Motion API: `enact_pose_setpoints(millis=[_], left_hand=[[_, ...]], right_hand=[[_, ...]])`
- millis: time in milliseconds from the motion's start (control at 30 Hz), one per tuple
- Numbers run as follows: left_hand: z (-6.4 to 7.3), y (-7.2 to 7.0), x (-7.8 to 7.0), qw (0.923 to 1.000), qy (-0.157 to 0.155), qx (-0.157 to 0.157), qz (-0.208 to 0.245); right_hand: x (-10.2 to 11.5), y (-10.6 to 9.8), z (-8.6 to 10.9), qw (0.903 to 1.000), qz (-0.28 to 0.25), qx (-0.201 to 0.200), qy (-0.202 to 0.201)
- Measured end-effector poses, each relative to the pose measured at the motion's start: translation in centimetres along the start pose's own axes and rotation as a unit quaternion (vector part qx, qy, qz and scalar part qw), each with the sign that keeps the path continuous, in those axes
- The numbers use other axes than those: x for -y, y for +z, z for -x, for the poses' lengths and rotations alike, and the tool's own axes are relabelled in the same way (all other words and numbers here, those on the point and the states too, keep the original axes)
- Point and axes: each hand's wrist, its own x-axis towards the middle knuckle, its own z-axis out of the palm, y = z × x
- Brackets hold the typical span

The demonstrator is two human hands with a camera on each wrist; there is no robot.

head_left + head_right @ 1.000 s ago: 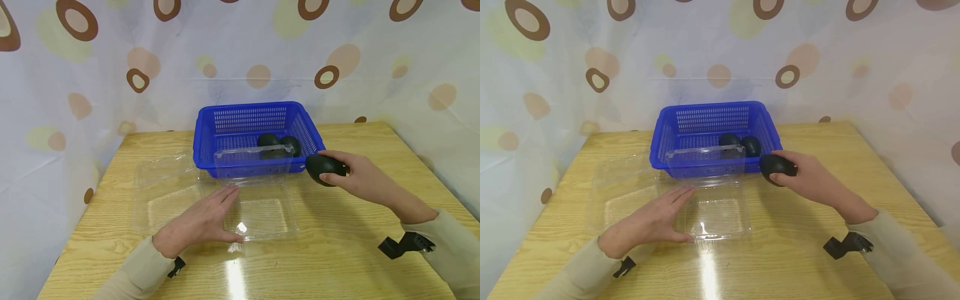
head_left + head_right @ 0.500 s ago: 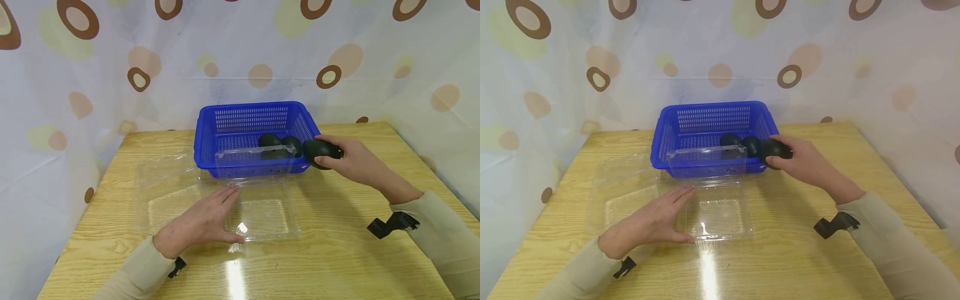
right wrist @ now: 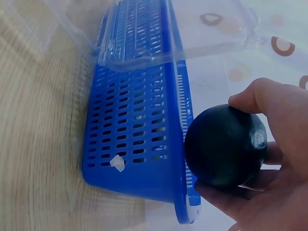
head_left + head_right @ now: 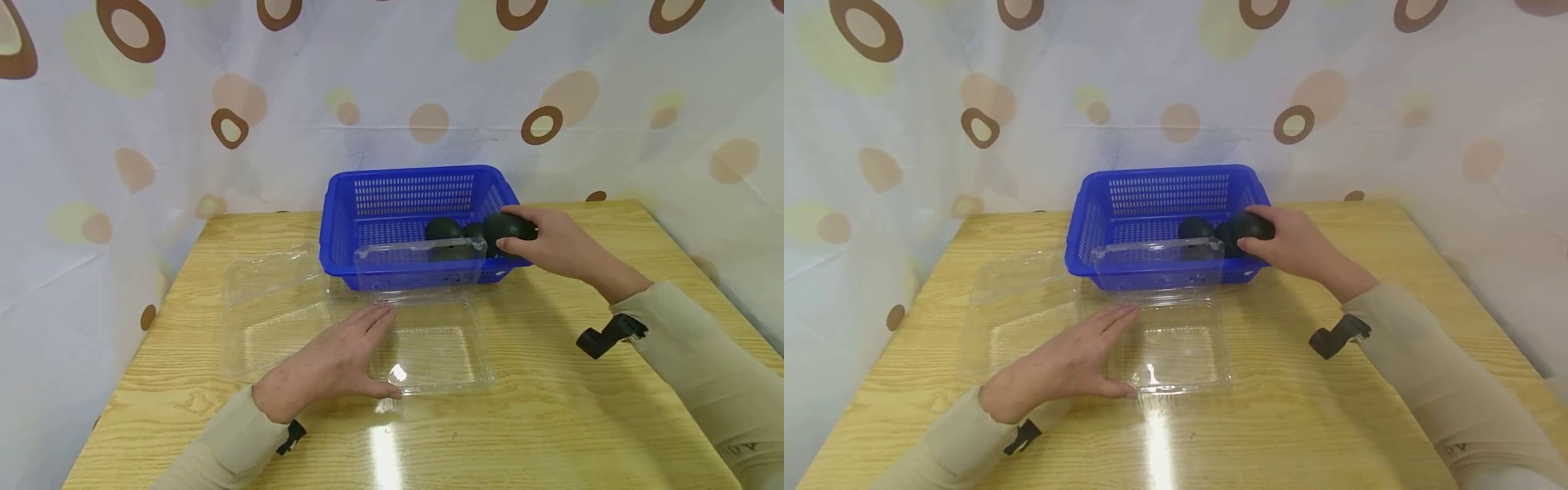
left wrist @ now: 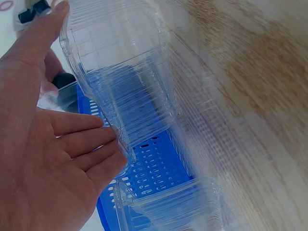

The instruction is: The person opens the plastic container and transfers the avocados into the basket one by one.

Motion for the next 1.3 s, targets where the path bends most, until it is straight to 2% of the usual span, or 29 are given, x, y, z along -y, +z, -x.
enact_pose_setpoints(millis=[233, 433, 933, 1067, 1300], left_hand=[[0.0, -0.1, 0.0, 0.9999, -0.004, 0.009, -0.001], [0.0, -0.1, 0.1, 1.0000, -0.005, 0.004, -0.003], [0.1, -0.2, 0.1, 0.9998, -0.013, 0.013, 0.002], [0.1, 0.0, 0.1, 0.9998, -0.012, 0.014, 0.000], [0.0, 0.1, 0.1, 0.9998, -0.013, 0.015, -0.001]], right_hand=[[-0.4, 0.7, -2.2, 0.9999, 0.013, 0.001, -0.009], [-0.6, 1.4, -4.5, 0.9989, 0.041, -0.004, -0.021], [-0.6, 2.3, -9.0, 0.9958, 0.088, 0.004, -0.026], [-1.0, 2.6, -9.9, 0.9940, 0.105, 0.005, -0.031], [-1.3, 3.0, -11.0, 0.9948, 0.098, 0.014, -0.024]])
